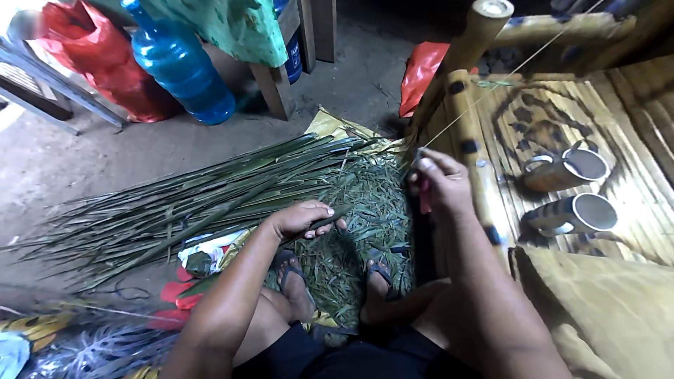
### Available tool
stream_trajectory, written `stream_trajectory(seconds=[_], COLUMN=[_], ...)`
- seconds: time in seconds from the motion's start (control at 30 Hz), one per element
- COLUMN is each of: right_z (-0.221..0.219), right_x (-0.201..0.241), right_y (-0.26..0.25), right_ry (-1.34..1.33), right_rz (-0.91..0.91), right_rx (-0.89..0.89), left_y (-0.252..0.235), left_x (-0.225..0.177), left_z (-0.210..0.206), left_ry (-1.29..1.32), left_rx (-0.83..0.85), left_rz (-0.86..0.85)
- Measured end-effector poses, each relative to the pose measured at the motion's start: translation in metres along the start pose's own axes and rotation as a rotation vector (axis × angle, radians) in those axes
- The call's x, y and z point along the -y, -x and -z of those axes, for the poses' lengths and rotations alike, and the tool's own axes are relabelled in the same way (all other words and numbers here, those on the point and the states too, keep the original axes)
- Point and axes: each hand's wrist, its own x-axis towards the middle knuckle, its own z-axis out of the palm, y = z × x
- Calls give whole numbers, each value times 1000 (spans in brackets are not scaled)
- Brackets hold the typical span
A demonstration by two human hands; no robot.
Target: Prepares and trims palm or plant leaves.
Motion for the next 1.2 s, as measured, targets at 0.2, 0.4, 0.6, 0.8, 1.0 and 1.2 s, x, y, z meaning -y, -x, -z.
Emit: stream_trajectory(seconds=[0.2,0.4,0.6,0.8,1.0,1.2], right_z=[5,1,14,-18,-57,-71], right_x=[12,-1,9,-4,-22,-35], right_y=[0,-2,-10,8,26,35], right_ry=[-115,-244,-269,-60,-94,-6], right_rz=[-138,-225,-105,-103,-114,-33], right_rx=[-86,-116,-262,58,251,359], left_y=[-4,-4,3,-3,-7,-10], left_x=[1,0,0,-7,-11,-9], left_z=[-8,-11,-9,-15,-18,-17], left_ry=[-114,-159,-312,-161,-214,-129], left_rx=[-80,-223,-313,-291,-413,-327], left_rz=[22,-45,-25,-65,-147,-164])
